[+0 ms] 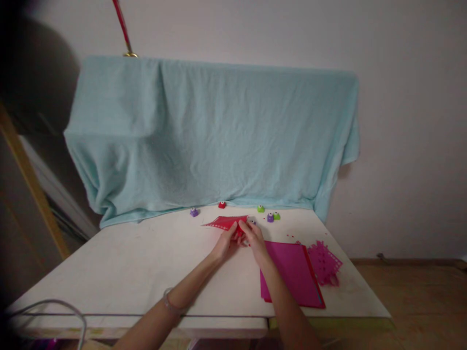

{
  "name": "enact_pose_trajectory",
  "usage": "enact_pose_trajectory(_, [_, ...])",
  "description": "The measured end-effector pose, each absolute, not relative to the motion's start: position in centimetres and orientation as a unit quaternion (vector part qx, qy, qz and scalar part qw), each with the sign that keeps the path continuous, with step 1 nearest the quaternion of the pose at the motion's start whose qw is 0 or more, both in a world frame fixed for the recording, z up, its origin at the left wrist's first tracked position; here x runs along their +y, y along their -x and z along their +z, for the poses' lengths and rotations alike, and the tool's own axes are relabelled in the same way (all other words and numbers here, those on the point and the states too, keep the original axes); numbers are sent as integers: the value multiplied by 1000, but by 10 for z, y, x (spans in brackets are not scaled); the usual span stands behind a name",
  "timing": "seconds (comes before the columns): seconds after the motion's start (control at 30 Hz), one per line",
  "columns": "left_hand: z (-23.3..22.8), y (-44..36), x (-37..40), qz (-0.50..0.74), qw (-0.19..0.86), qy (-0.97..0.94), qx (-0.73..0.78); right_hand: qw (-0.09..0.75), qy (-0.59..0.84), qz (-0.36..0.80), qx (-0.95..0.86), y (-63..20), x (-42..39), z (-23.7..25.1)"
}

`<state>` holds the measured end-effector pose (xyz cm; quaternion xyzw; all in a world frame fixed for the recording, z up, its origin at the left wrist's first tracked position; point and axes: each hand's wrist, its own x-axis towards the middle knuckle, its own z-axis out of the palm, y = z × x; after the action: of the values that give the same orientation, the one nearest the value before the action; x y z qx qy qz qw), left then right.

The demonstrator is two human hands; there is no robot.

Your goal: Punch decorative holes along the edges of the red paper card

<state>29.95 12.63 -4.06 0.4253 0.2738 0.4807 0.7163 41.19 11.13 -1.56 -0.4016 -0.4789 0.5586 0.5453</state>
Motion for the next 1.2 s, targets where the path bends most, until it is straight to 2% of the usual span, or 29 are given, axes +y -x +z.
enact_pose_trajectory(0.63, [-32,-296,122,462,719,-448,262,549,411,549,-478,-410,109,-12])
enact_pose_trajectory(0.87, [-24,-288,116,425,686,-524,272,551,437,522,-483,-408,110,-16])
enact_pose_trajectory(1.2, [-24,-290,112,451,711,-484,238,549,416,491,-534,-409,115,-29])
